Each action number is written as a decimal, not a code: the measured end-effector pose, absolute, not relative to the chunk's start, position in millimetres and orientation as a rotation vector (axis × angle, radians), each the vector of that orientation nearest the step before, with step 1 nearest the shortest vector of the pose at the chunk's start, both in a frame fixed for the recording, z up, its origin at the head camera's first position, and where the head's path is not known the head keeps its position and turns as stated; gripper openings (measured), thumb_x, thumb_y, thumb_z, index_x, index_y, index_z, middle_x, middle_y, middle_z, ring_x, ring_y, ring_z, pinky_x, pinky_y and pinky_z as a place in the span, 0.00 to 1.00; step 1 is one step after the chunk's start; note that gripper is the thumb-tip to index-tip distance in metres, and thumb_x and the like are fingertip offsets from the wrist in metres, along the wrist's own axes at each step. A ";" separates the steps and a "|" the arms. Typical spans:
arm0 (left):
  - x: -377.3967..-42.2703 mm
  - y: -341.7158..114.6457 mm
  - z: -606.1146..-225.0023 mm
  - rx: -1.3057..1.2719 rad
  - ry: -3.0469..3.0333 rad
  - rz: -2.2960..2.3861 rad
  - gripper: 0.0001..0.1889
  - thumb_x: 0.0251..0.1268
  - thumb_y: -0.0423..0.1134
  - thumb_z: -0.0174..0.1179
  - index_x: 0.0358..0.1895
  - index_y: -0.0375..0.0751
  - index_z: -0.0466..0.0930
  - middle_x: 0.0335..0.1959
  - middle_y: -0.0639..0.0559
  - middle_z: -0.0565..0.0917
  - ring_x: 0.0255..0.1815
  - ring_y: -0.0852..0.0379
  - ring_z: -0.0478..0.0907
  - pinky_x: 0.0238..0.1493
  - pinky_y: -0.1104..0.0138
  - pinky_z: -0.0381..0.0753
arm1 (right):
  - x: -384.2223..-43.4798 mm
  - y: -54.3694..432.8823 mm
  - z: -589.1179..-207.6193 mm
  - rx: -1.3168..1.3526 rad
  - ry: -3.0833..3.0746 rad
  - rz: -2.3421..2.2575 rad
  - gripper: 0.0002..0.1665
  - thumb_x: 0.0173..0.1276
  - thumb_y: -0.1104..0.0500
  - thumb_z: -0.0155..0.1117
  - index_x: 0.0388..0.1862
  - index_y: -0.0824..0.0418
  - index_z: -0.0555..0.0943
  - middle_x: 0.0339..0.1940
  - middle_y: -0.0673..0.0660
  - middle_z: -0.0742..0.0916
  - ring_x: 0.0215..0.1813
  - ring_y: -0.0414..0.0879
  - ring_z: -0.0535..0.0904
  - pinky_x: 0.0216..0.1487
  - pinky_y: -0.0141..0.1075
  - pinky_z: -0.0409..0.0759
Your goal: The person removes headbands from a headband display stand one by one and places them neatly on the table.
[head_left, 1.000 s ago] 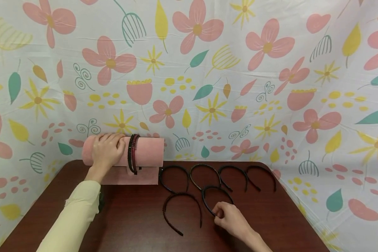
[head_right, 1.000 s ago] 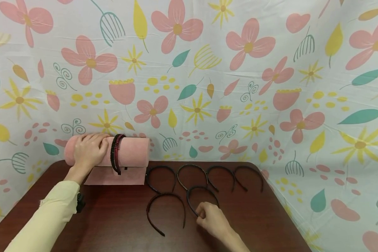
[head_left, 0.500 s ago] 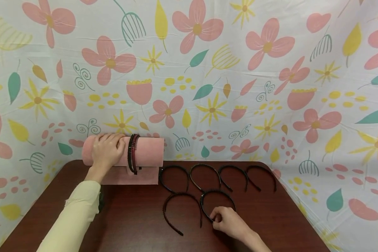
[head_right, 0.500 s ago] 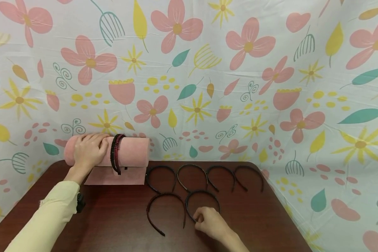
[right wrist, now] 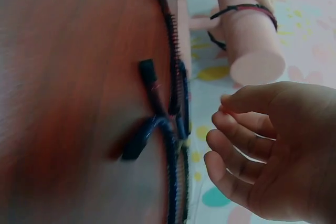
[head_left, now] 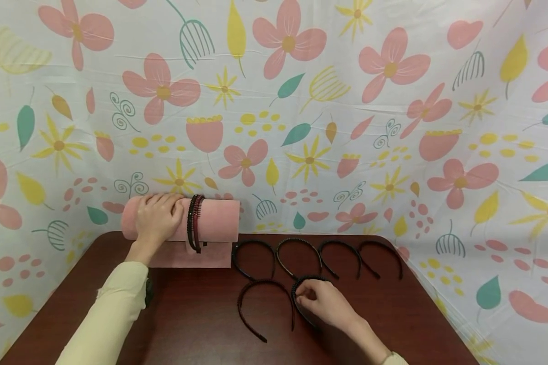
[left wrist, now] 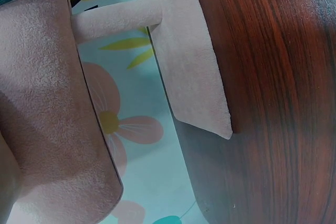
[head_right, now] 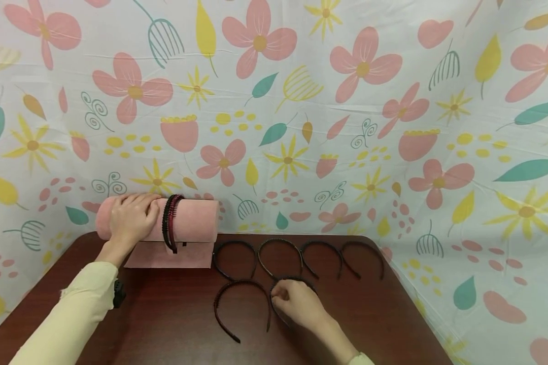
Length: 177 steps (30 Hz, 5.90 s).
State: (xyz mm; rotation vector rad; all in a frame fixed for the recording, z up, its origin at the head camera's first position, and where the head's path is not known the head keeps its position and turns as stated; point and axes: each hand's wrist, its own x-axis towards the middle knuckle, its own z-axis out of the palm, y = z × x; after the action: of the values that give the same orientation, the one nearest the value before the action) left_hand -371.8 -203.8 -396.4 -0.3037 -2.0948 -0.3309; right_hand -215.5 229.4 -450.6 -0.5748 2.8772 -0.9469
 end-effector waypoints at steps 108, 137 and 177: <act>-373.1 -200.5 -396.9 -0.324 -2.100 -0.298 0.20 0.71 0.47 0.46 0.46 0.44 0.88 0.46 0.48 0.89 0.50 0.44 0.84 0.61 0.46 0.73 | -340.0 -7.7 -359.2 -1.018 3.330 -0.062 0.62 0.54 0.31 0.71 0.80 0.50 0.54 0.82 0.52 0.59 0.83 0.51 0.52 0.78 0.54 0.58; -372.7 -203.6 -398.0 -0.307 -2.086 -0.315 0.21 0.70 0.48 0.45 0.44 0.43 0.88 0.45 0.47 0.89 0.49 0.44 0.84 0.60 0.46 0.73 | -351.0 38.1 -363.3 -1.172 3.324 -0.197 0.61 0.47 0.30 0.76 0.74 0.54 0.63 0.77 0.55 0.66 0.80 0.53 0.58 0.78 0.55 0.59; -372.0 -203.2 -398.1 -0.296 -2.100 -0.323 0.21 0.71 0.48 0.45 0.46 0.44 0.88 0.47 0.48 0.89 0.50 0.44 0.83 0.61 0.48 0.72 | -347.8 93.4 -380.9 -1.233 3.254 -0.412 0.61 0.51 0.35 0.77 0.79 0.52 0.58 0.77 0.64 0.62 0.72 0.58 0.68 0.68 0.53 0.73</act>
State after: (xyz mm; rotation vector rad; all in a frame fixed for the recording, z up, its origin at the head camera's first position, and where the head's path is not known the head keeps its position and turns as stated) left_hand -372.0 -203.2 -398.1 -0.2961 -2.1003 -0.3231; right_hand -347.8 93.4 -380.9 -1.2328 3.2544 -0.4115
